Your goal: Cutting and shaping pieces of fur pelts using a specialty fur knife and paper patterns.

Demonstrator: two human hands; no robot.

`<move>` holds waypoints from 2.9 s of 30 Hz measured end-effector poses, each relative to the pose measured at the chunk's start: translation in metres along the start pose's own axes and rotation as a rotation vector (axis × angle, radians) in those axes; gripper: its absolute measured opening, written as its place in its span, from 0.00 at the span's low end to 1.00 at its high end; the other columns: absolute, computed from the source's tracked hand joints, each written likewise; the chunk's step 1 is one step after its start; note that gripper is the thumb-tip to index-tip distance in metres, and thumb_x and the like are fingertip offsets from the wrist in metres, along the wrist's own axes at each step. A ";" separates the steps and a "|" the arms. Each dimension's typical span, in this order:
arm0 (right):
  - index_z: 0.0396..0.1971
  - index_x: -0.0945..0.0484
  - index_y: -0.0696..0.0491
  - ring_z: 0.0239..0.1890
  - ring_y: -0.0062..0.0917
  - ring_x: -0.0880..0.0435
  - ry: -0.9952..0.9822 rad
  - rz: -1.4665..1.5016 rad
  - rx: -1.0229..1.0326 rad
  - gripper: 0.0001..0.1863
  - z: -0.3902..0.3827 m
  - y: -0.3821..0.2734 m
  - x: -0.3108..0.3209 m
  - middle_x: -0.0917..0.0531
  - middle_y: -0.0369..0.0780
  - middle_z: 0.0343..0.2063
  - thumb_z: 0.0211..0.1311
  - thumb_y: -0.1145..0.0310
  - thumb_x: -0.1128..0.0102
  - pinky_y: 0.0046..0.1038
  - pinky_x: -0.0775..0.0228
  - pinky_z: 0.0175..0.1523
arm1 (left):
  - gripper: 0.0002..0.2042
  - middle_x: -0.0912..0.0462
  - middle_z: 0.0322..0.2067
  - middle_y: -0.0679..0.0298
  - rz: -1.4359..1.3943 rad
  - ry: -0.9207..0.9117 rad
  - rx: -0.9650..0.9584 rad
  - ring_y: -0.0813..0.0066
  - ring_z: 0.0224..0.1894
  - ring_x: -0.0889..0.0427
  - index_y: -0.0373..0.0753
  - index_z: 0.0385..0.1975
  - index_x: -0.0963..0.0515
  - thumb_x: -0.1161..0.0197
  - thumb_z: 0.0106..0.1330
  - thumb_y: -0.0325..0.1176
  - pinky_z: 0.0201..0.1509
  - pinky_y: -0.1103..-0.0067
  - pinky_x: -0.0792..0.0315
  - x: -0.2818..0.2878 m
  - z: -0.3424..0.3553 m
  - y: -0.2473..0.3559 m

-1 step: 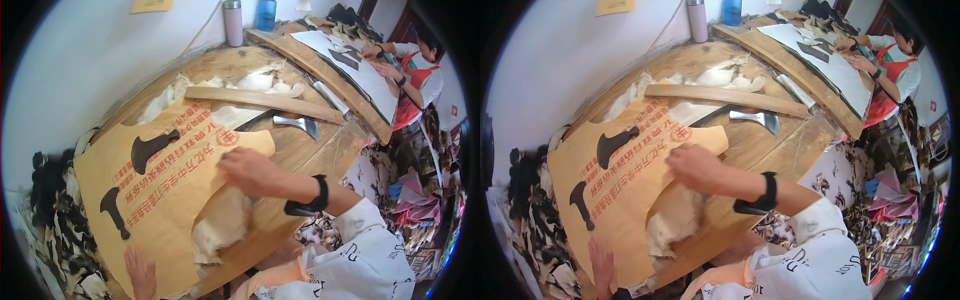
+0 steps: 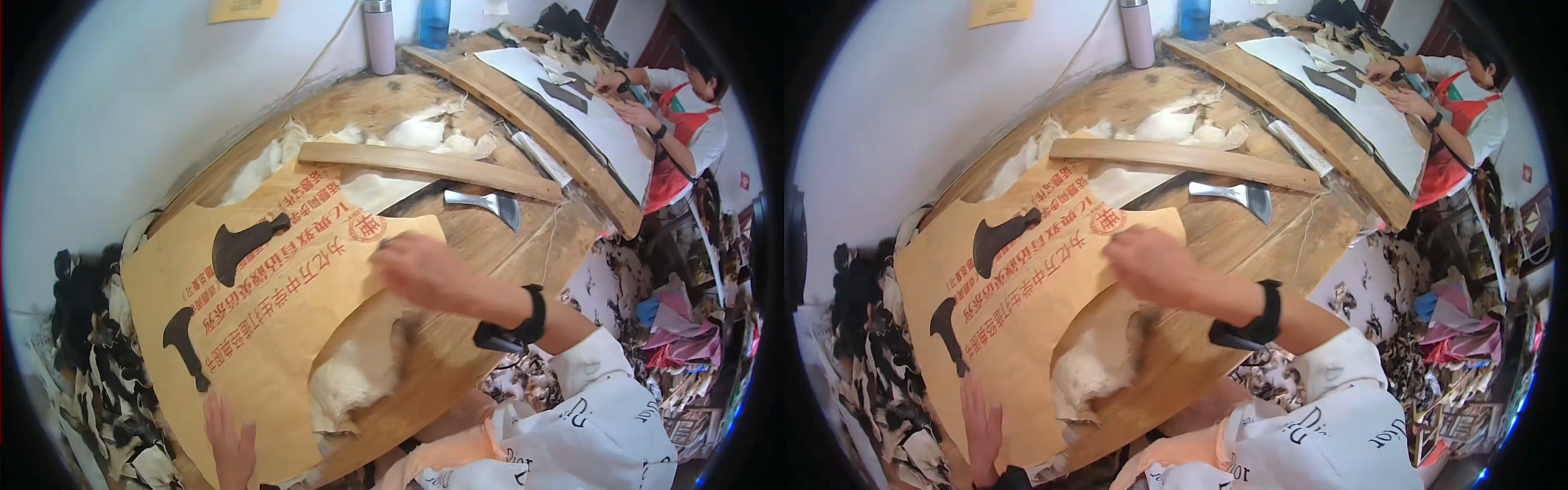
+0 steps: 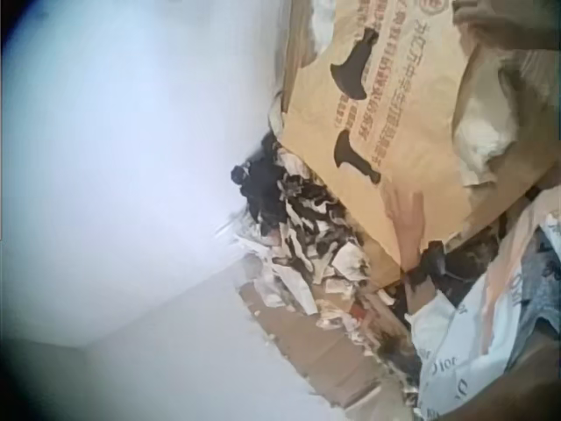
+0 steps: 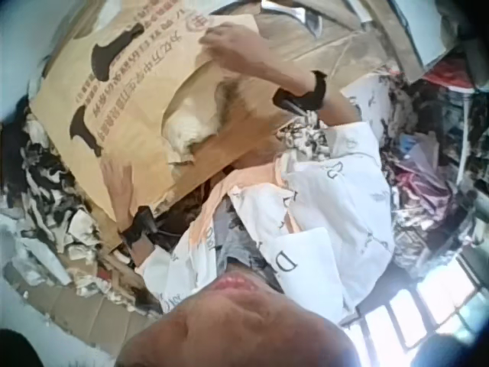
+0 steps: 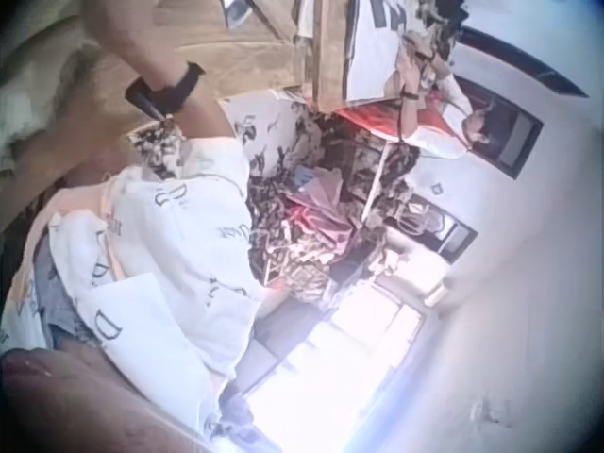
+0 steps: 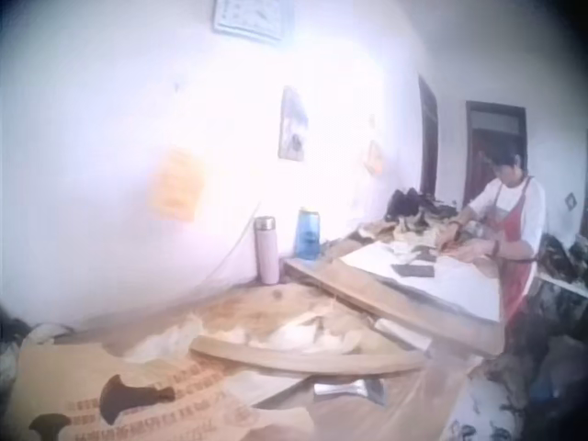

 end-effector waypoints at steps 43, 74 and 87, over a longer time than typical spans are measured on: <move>0.27 0.22 0.55 0.29 0.39 0.20 -0.266 0.380 -0.550 0.12 0.022 0.134 0.023 0.20 0.47 0.23 0.47 0.62 0.45 0.35 0.29 0.36 | 0.27 0.31 0.54 0.53 -1.646 0.081 0.301 0.62 0.54 0.28 0.31 0.59 0.43 0.58 0.69 0.47 0.57 0.69 0.32 -0.071 0.163 0.114; 0.20 0.22 0.54 0.24 0.41 0.21 -0.002 -0.165 -0.512 0.11 0.048 0.137 0.010 0.21 0.45 0.18 0.47 0.61 0.41 0.38 0.29 0.32 | 0.19 0.22 0.34 0.51 -0.868 -0.030 -0.075 0.66 0.33 0.23 0.29 0.29 0.24 0.53 0.69 0.41 0.37 0.73 0.32 -0.077 0.166 0.143; 0.41 0.21 0.48 0.31 0.35 0.24 0.069 -0.224 -0.455 0.21 -0.010 0.217 0.070 0.28 0.41 0.26 0.44 0.57 0.32 0.33 0.33 0.36 | 0.17 0.40 0.63 0.59 -0.223 0.080 -0.417 0.55 0.66 0.48 0.53 0.50 0.24 0.49 0.63 0.44 0.67 0.58 0.58 -0.053 0.163 0.197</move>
Point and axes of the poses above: each hand's wrist, its own z-axis towards the middle knuckle, its own x-axis out of the back of the hand, y = z × x, the point moved 9 cm from there along z, towards the middle knuckle
